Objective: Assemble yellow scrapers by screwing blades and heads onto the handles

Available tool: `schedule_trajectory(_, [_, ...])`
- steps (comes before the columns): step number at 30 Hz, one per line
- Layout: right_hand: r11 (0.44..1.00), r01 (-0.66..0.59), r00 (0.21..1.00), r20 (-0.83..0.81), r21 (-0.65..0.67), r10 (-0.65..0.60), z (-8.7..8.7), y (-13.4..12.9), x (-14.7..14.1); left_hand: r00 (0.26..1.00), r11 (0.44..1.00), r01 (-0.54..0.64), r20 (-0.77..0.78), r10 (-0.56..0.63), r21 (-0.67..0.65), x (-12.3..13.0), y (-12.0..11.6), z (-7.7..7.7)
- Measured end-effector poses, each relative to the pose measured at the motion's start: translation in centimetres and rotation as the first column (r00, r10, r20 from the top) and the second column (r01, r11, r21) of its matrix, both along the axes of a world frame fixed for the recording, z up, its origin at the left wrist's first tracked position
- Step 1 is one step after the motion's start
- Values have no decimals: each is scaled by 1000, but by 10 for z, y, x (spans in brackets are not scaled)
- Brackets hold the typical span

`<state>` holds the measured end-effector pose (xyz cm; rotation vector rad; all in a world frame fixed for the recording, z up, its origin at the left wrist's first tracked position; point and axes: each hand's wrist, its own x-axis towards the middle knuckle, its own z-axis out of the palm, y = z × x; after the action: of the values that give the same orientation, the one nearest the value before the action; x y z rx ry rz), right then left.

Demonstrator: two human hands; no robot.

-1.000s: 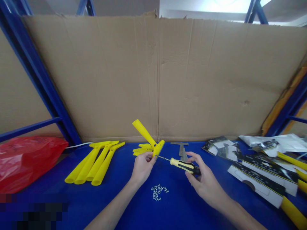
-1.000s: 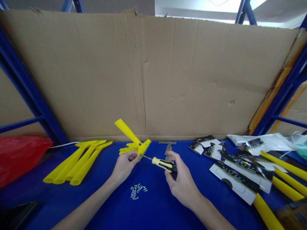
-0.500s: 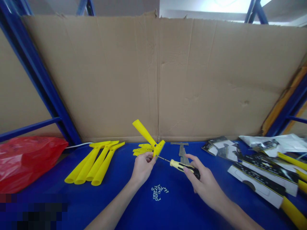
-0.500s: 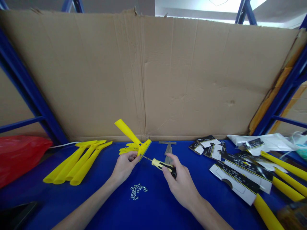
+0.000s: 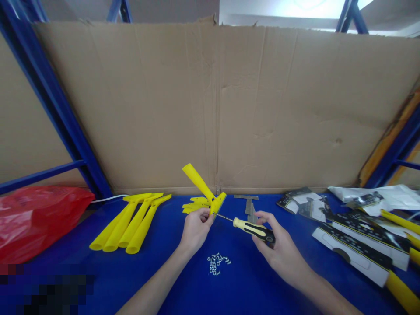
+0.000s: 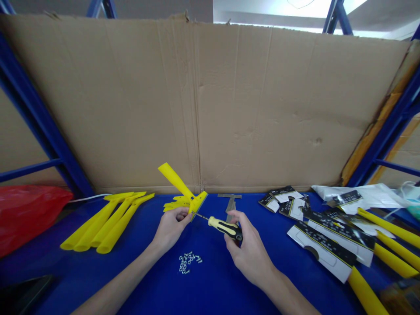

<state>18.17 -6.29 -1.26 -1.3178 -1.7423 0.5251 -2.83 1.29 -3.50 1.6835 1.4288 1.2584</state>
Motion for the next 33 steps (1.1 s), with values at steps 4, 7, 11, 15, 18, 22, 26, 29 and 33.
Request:
schedule_trajectory(4, [1000,-2,1000,22,-5,2,2,0,0,1000,1000,-6,1,6,0,0,0,1])
schedule_trajectory(7, [998,-27,1000,-11,-59,26,0,1,0,1000,1000,-5,3,5,2,0,-1,2])
schedule_trajectory(11, [981,-19,994,-109,-192,-2,-1,1,-3,1000,1000,6,-4,-6,1,0,-1,0])
schedule_trajectory(15, [976,-23,987,-158,-215,-11,0,-2,-5,1000,1000,7,-4,-7,-5,0,-1,0])
schedule_trajectory(18, [990,-23,987,-163,-142,-1,-2,-2,-3,1000,1000,7,-2,-7,-8,0,0,0])
schedule_trajectory(22, [997,-32,982,-187,-74,18,-7,0,-1,1000,1000,0,-10,0,1,0,0,0])
schedule_trajectory(26, [997,-46,980,-197,-62,32,-9,1,-2,1000,1000,-8,6,8,2,-1,0,-1])
schedule_trajectory(29, [991,-51,975,-221,-125,23,-7,1,-4,1000,1000,-10,12,10,3,-1,1,-2])
schedule_trajectory(33, [970,-41,969,-247,-241,-20,-1,1,-4,1000,1000,-6,1,6,5,-1,0,-1])
